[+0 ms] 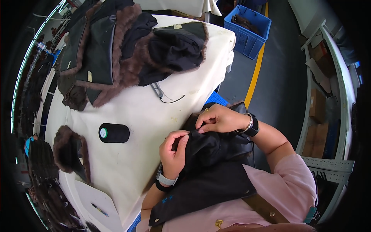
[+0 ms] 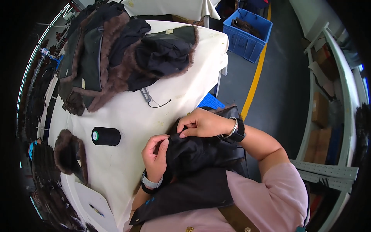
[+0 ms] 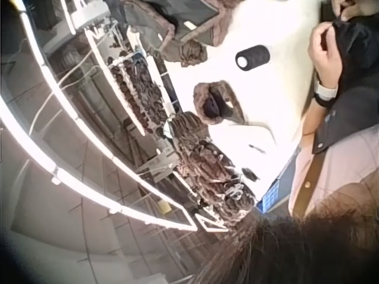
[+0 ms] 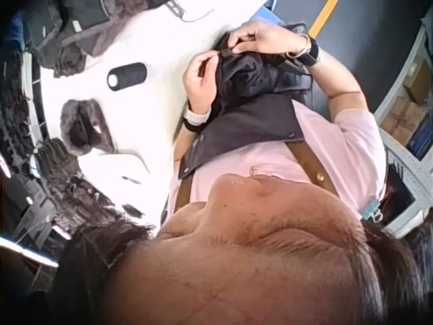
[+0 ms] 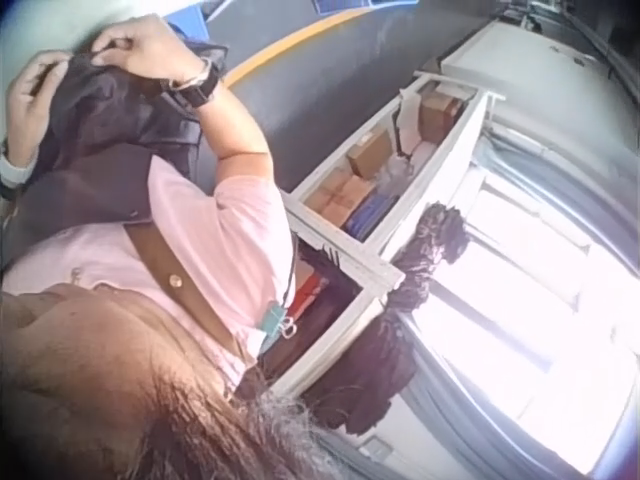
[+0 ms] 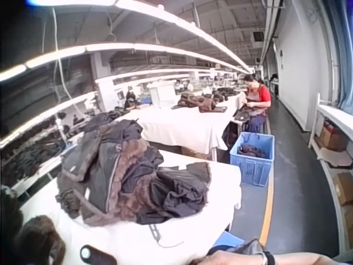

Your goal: The recorder is hand-sewing and finishing a black leather and fur hat at a workbench.

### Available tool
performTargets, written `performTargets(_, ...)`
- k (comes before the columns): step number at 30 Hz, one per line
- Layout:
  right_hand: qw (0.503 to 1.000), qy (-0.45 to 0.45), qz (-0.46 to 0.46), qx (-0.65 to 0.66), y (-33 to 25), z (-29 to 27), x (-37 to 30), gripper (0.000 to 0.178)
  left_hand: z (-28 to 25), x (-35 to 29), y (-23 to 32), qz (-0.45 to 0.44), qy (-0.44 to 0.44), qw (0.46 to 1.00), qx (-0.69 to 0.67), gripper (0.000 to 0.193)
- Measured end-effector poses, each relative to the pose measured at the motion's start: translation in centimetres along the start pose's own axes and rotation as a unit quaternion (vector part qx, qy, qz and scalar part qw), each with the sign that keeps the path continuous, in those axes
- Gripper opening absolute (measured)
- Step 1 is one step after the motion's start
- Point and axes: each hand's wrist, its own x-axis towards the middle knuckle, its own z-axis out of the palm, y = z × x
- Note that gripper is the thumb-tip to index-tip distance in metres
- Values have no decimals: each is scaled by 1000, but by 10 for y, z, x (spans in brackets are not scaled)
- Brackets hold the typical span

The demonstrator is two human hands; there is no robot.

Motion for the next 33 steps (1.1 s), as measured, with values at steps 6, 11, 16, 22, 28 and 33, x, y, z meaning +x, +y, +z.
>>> performTargets(6,984,167,-51,-40,-11,26,8,8,-24,-26,1,219,60,946,230,39)
performTargets(11,965,237,-4,-108,-44,39,9,9,-17,-24,-1,208,19,917,341,22)
performTargets(16,933,271,-170,-165,-86,35,-7,7,-60,-10,16,143,-79,985,60,13)
performTargets(22,949,201,-233,-71,-133,58,-28,9,-89,20,43,178,-281,927,-172,24)
performTargets(28,926,254,-251,-118,-142,59,-28,9,-73,35,85,213,-157,964,29,19)
performTargets(33,954,270,-54,115,-112,61,-17,13,-61,31,63,-23,-178,966,-185,14)
